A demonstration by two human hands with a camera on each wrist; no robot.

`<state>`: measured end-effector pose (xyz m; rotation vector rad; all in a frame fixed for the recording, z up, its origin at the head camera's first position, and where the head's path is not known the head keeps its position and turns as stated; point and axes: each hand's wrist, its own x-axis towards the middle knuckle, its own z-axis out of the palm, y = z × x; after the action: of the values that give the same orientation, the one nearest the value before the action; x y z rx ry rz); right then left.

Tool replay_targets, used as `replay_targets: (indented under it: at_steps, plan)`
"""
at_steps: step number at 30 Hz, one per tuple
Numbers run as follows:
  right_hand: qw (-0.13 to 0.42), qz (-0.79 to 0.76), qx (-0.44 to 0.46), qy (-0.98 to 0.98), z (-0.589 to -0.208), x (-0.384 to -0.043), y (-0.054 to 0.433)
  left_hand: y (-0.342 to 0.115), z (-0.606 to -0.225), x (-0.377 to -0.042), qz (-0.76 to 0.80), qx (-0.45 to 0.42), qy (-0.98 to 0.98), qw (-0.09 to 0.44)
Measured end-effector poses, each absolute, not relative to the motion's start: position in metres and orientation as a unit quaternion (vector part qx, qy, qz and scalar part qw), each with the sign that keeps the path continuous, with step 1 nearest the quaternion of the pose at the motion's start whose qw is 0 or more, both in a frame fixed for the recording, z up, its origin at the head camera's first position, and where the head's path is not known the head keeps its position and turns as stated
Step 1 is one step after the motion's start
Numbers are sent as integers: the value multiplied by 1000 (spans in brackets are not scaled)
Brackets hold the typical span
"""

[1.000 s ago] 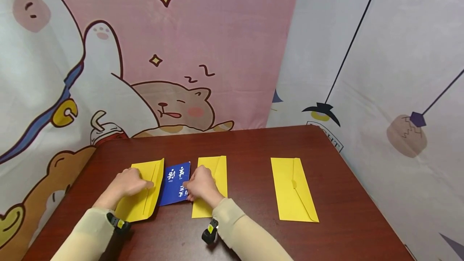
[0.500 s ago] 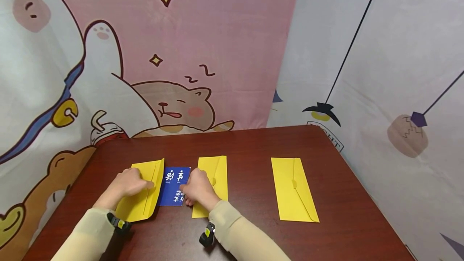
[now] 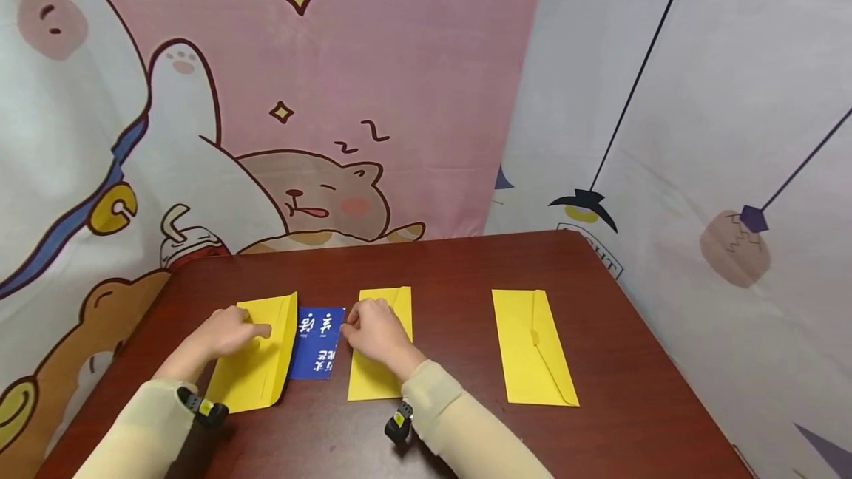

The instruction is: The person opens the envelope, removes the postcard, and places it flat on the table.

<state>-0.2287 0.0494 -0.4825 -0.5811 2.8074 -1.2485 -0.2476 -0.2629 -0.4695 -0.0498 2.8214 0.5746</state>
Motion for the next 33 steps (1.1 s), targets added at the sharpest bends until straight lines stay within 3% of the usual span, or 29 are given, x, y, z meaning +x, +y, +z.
replay_targets:
  at_steps: [8,16,22,33]
  plan:
    - [13,-276,-246,929,-471,-231,80,-262,-461,-244,176,21,979,101]
    - [51,-153,-302,940,-469,-232,99,-206,-456,-234,139,192,969,68]
    - [58,-84,-322,941,-470,-232,105,-163,-465,-239,94,270,955,78]
    - [56,-33,-344,937,-475,-234,114,-121,-479,-254,55,300,945,114]
